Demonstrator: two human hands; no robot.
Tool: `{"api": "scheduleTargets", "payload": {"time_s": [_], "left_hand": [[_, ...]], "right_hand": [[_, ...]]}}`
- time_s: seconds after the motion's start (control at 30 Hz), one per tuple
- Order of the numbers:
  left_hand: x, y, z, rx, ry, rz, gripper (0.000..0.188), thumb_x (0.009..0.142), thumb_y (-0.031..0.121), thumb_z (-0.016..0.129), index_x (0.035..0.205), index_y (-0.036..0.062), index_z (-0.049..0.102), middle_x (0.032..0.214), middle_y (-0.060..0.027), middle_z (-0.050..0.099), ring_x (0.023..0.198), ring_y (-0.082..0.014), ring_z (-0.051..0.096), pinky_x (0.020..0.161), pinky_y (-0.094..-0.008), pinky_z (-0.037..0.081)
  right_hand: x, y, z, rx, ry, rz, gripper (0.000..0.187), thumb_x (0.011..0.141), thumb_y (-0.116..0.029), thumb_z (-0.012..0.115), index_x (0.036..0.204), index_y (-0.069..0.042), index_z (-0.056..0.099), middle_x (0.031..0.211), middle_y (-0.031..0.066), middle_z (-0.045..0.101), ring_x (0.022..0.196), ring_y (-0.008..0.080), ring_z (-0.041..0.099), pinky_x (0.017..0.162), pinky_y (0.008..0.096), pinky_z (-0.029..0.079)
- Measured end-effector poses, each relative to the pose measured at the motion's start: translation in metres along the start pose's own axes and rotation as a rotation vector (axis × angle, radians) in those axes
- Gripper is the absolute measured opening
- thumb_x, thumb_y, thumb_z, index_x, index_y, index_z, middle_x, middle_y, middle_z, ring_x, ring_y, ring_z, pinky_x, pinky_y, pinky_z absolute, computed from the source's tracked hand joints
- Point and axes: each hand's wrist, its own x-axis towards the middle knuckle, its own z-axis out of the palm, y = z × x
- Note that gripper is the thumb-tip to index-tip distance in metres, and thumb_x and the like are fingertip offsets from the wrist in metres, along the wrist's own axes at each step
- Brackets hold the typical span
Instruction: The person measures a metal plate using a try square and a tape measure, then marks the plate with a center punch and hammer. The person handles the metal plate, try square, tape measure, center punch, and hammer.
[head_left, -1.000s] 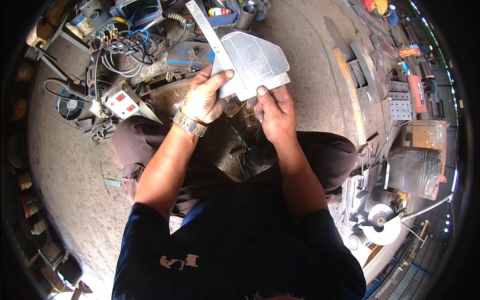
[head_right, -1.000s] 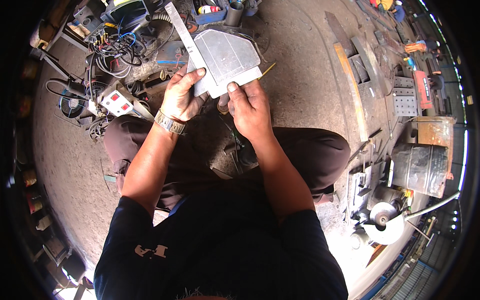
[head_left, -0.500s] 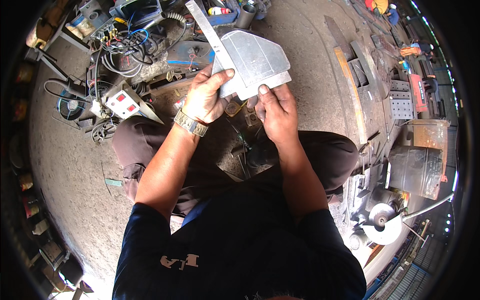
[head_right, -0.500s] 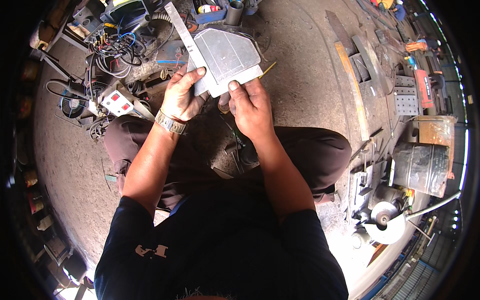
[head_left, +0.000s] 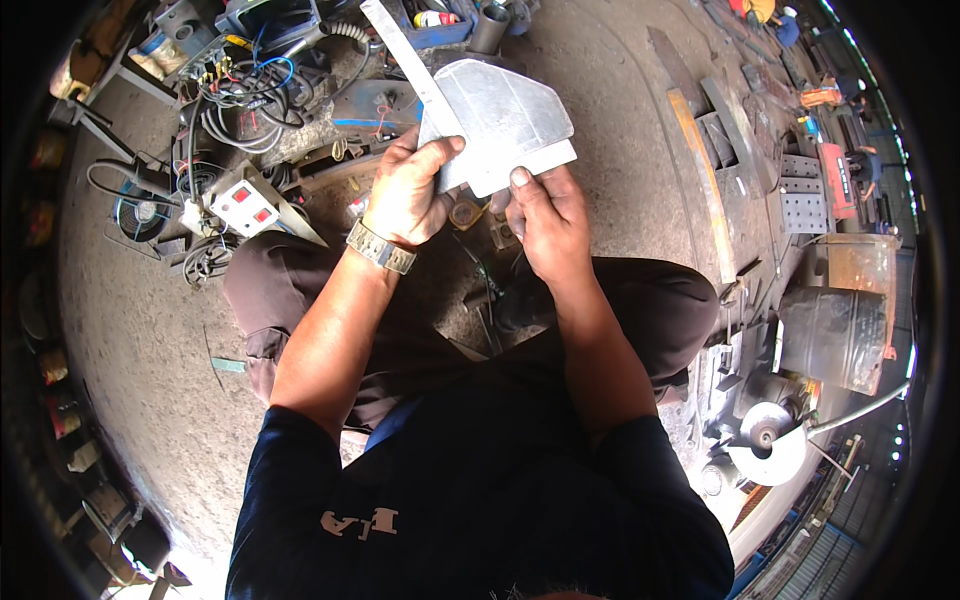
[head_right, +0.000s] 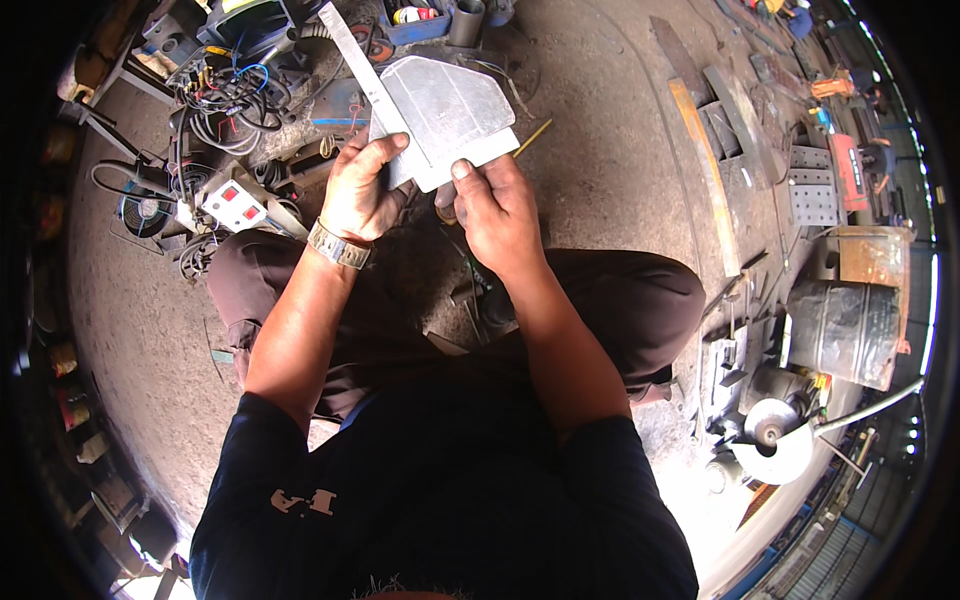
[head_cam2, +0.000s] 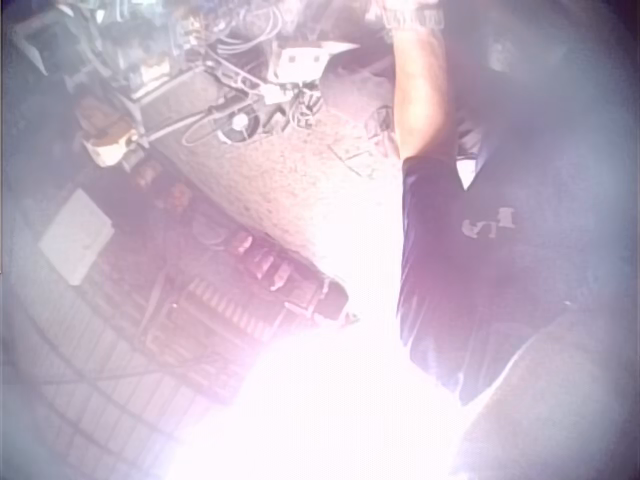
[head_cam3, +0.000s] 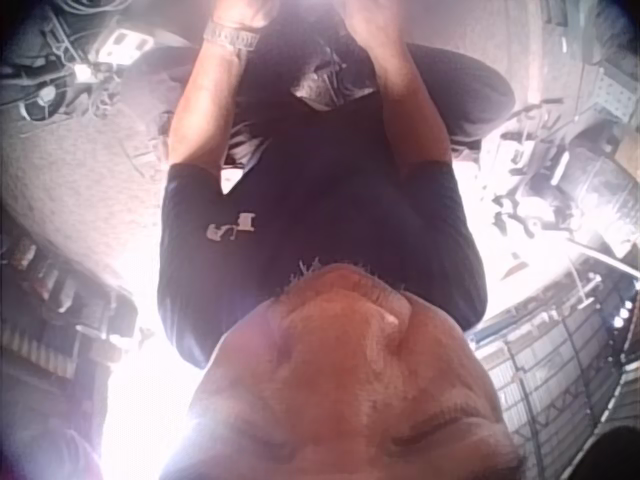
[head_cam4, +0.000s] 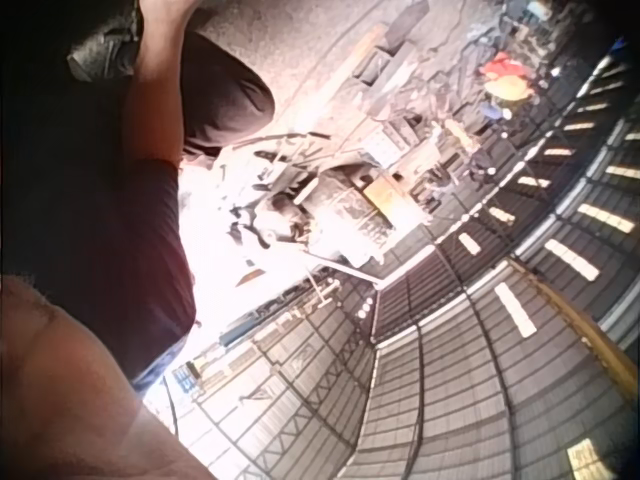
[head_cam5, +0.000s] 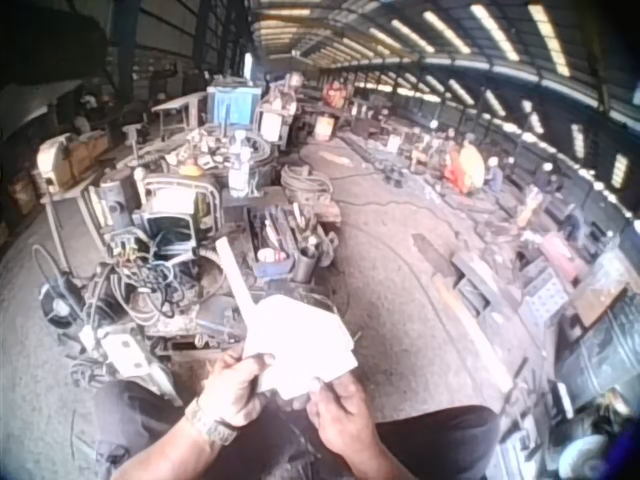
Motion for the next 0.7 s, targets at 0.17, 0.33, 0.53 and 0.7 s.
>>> {"api": "scheduleTargets", "payload": {"time_s": [0.17,0.33,0.53,0.7], "left_hand": [[-0.004,0.004,0.001,0.021,0.038,0.017,0.031,0.09,0.0,0.065,0.12,-0.0036,0.06,0.108,-0.0134,0.068,0.096,-0.0246,0.069,0.084,-0.0398,0.06],[-0.005,0.007,0.005,0.028,0.068,0.044,0.031,0.09,-0.002,0.064,0.121,-0.004,0.06,0.108,-0.0134,0.068,0.096,-0.0242,0.069,0.085,-0.0392,0.06],[-0.006,0.007,0.006,0.081,0.021,0.084,0.032,0.09,-0.004,0.063,0.122,-0.0051,0.06,0.11,-0.0141,0.069,0.097,-0.0235,0.069,0.085,-0.0375,0.059],[-0.007,0.007,0.007,0.12,0.005,0.119,0.031,0.09,-0.005,0.063,0.121,-0.0055,0.06,0.109,-0.0146,0.07,0.095,-0.0231,0.07,0.084,-0.0371,0.059]], "right_hand": [[0.002,0.007,0.002,0.004,-0.003,0.009,0.023,0.106,-0.012,0.052,0.126,-0.003,0.055,0.08,0.0023,0.062,0.059,0.0015,0.044,0.051,0.0186,0.035],[0.003,0.01,0.004,0.035,0.004,0.005,0.025,0.106,-0.014,0.051,0.126,-0.001,0.056,0.08,0.0057,0.064,0.052,0.0032,0.043,0.046,0.0192,0.034],[0.003,0.014,-0.003,0.081,-0.038,0.005,0.023,0.106,-0.013,0.051,0.127,-0.005,0.054,0.08,0.0034,0.062,0.055,0.0017,0.043,0.048,0.0185,0.033],[0.003,0.015,-0.005,0.098,-0.027,0.019,0.024,0.106,-0.013,0.051,0.126,-0.002,0.054,0.082,0.0081,0.064,0.053,0.0041,0.044,0.047,0.0191,0.034]]}}
